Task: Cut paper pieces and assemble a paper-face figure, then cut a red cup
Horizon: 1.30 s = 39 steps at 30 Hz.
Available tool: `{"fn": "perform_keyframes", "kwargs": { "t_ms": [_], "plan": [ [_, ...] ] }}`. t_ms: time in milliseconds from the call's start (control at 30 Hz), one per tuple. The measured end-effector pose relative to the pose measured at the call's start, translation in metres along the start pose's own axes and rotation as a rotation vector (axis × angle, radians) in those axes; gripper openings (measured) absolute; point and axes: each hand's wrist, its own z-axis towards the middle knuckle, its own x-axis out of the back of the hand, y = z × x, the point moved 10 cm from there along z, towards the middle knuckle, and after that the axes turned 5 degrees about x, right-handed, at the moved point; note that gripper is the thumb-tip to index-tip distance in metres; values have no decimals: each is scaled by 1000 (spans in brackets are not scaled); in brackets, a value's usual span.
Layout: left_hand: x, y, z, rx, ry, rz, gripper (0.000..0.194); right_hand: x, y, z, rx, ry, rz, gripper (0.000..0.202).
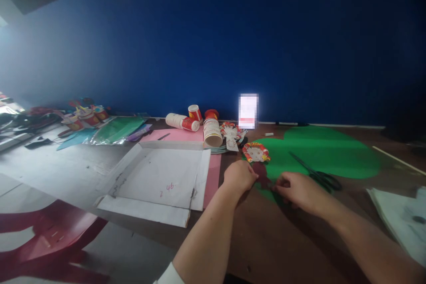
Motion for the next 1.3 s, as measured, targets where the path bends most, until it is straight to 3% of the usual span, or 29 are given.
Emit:
{"fn": "perform_keyframes", "kwargs": {
  "t_ms": [400,567,900,1300],
  "plan": [
    [3,6,-5,-54,-28,3,18,3,-2,-1,-15,21,-10,18],
    [8,14,-14,-146,-7,30,35,4,-5,-3,-23,13,-9,19],
    [11,32,-25,-324,41,244,18,3,-5,-2,-12,11,19,19],
    [16,30,-25,-276,50,331,18,3,-3,-3,-27,8,10,20]
  ]
}}
